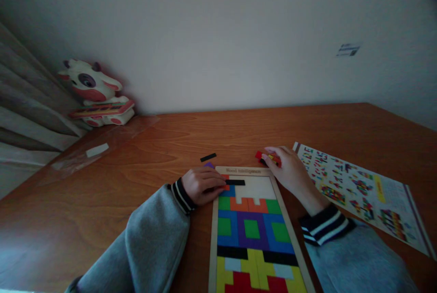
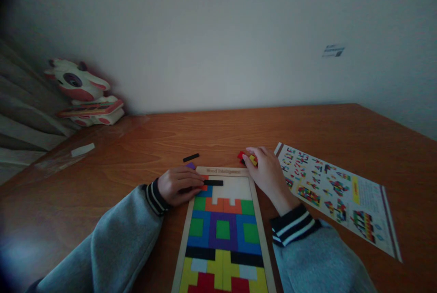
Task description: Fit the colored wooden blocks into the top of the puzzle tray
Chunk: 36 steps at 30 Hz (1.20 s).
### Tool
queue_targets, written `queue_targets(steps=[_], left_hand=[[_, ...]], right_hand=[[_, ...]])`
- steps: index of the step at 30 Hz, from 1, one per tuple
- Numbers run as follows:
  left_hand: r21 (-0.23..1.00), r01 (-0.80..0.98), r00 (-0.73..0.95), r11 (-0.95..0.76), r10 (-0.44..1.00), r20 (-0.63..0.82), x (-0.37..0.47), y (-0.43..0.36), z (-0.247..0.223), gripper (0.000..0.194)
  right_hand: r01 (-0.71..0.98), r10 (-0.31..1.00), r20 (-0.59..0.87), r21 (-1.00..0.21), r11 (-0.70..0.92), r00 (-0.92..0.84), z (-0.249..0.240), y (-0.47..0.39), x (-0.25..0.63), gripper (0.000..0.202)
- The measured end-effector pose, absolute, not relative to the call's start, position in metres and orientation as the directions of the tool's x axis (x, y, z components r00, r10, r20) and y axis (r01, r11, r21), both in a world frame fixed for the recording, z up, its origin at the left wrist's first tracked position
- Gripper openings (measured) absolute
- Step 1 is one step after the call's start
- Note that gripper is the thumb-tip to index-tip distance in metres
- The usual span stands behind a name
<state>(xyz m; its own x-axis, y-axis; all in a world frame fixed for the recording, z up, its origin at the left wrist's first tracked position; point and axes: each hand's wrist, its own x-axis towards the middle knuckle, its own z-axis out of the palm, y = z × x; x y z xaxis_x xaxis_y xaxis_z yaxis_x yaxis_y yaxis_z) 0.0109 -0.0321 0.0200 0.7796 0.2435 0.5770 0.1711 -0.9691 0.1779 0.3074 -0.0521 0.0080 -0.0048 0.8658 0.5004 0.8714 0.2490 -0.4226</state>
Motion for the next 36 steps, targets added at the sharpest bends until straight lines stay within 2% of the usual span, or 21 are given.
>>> queue_targets(steps=[3,6,11,20,25,29,33,36], left_hand=[[0.177,0.175,0.782,-0.969,0.246,0.572,0.011,-0.032,0.02,0.016],[0.168,0.18,0.779,-0.969,0.245,0.577,0.011,-0.032,0.02,0.016],[0.16,0.172,0.778,-0.972,0.234,0.584,0.011,-0.031,0.021,0.015],[0.162,0.175,0.787,-0.971,0.237,0.57,0.011,-0.032,0.02,0.015],[0.163,0.167,0.794,-0.972,0.231,0.563,0.01,-0.03,0.017,0.016],[0.159,0.164,0.799,-0.974,0.226,0.557,0.009,-0.029,0.016,0.016],[0.157,0.17,0.803,-0.973,0.229,0.551,0.009,-0.029,0.016,0.016],[0.154,0.172,0.808,-0.973,0.228,0.544,0.009,-0.029,0.017,0.017]], right_hand=[[0.91,0.888,0.46,-0.357,0.212,-0.027,-0.003,-0.044,0.312,0.039],[0.932,0.898,0.439,-0.316,0.178,-0.023,-0.006,-0.04,0.306,0.038],[0.902,0.915,0.4,-0.412,0.131,0.05,-0.003,-0.033,0.3,0.031],[0.811,0.912,0.41,-0.526,0.255,-0.021,0.01,-0.035,0.288,0.018],[0.561,0.905,0.426,-0.752,0.345,0.014,0.017,-0.039,0.288,0.018],[0.345,0.955,0.29,-0.904,0.252,0.061,0.025,-0.052,0.283,0.032],[0.133,0.992,0.121,-0.984,0.123,-0.018,0.031,-0.066,0.27,0.036],[0.043,0.99,0.111,-0.992,0.115,-0.088,0.031,-0.071,0.264,0.031]])
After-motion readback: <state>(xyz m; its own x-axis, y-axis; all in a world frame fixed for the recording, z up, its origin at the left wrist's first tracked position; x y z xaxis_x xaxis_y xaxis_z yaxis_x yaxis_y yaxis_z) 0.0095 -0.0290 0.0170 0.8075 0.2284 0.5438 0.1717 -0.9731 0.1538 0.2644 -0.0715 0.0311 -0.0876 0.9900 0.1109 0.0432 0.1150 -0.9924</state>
